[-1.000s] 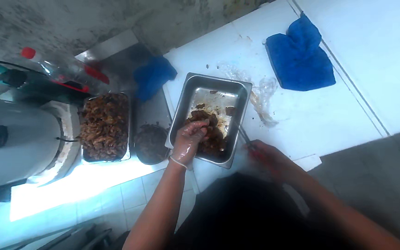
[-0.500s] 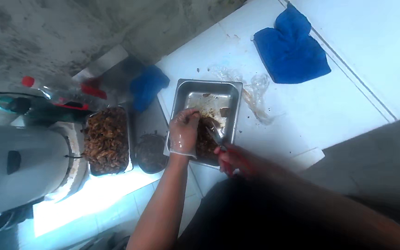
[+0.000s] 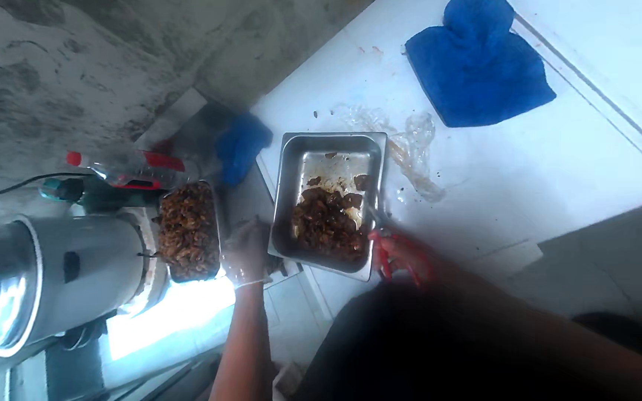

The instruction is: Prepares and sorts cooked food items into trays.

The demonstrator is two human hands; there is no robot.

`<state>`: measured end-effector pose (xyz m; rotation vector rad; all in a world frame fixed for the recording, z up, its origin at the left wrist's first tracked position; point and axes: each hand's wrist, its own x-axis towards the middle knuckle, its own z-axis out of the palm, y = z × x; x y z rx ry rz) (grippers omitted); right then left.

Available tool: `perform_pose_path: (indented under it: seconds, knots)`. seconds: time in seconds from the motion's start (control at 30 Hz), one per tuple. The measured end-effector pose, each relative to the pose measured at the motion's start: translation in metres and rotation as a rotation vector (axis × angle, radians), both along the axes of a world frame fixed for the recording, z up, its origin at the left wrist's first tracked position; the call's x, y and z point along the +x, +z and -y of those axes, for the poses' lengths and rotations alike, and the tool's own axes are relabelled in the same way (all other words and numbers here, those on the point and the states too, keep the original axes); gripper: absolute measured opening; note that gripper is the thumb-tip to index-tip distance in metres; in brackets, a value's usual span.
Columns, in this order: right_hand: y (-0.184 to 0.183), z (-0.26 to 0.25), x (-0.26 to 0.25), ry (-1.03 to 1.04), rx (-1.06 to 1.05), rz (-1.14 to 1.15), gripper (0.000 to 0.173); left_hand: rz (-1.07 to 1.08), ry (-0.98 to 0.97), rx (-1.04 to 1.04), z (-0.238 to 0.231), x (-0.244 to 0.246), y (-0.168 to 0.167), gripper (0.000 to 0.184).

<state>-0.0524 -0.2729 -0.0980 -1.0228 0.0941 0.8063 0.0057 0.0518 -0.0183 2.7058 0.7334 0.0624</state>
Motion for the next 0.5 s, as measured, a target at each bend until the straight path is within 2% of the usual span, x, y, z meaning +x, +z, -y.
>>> perform_pose_path:
  seconds: [0.13, 0.2, 0.27, 0.4, 0.5]
  knots:
    - [-0.002, 0.016, -0.002, -0.045, -0.079, 0.025, 0.058, -0.280, 0.003, 0.253, -0.037, -0.001, -0.015, 0.026]
    - [-0.009, 0.020, -0.006, -0.061, -0.087, 0.025, 0.065, -0.340, -0.076, 0.320, -0.031, 0.002, -0.018, 0.032]
    - [-0.011, 0.021, -0.008, -0.070, -0.090, 0.017, 0.062, -0.329, -0.167, 0.394, -0.014, 0.010, -0.020, 0.031]
    - [-0.007, 0.019, -0.010, -0.085, -0.114, 0.004, 0.061, -0.147, -0.453, 0.234, 0.056, 0.031, -0.026, 0.022]
    - [-0.010, 0.016, -0.015, -0.116, -0.123, -0.019, 0.075, -0.181, -0.658, 0.071, 0.120, 0.049, -0.046, 0.028]
